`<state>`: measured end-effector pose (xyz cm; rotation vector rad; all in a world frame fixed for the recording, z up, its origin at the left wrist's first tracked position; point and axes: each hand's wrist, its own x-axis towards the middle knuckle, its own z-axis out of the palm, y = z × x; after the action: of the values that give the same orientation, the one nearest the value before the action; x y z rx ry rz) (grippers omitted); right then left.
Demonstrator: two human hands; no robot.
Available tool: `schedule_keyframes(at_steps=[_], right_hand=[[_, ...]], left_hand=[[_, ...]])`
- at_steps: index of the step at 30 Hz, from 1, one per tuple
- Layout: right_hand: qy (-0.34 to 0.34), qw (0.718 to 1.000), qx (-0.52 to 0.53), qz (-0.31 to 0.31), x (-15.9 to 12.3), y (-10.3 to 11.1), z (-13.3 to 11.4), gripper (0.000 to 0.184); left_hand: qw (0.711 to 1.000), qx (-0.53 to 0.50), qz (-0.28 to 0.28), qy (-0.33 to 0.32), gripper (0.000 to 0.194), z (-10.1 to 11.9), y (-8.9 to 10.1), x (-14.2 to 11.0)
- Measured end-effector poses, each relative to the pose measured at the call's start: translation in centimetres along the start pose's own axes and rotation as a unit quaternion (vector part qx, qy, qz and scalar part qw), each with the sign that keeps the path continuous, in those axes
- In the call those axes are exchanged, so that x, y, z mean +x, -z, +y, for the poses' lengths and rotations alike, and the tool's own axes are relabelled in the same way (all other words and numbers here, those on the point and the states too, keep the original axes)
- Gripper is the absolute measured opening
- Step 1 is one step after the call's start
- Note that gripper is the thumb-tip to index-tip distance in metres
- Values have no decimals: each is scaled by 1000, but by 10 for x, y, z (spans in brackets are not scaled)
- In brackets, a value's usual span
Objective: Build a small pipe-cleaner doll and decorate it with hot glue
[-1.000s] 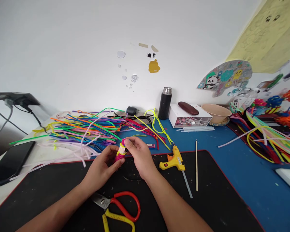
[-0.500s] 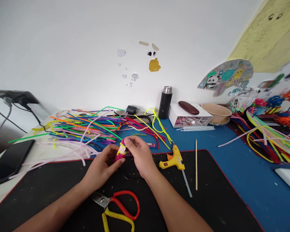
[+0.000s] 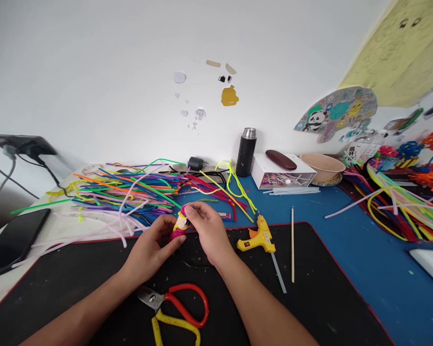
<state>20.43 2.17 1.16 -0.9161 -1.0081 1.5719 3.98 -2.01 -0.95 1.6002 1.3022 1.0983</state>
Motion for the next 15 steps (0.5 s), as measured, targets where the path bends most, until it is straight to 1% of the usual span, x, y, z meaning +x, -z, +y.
schedule_keyframes(at_steps=[3, 9, 15], right_hand=[[0, 1000, -3, 0, 0, 0, 1, 43], [5, 1000, -3, 4, 0, 2, 4, 52], [-18, 1000, -5, -6, 1, 2, 4, 52]], left_hand=[[1000, -17, 4, 10, 24, 1, 0, 1], [996, -79, 16, 39, 32, 1, 0, 3], [990, -125, 45, 45, 36, 0, 1, 6]])
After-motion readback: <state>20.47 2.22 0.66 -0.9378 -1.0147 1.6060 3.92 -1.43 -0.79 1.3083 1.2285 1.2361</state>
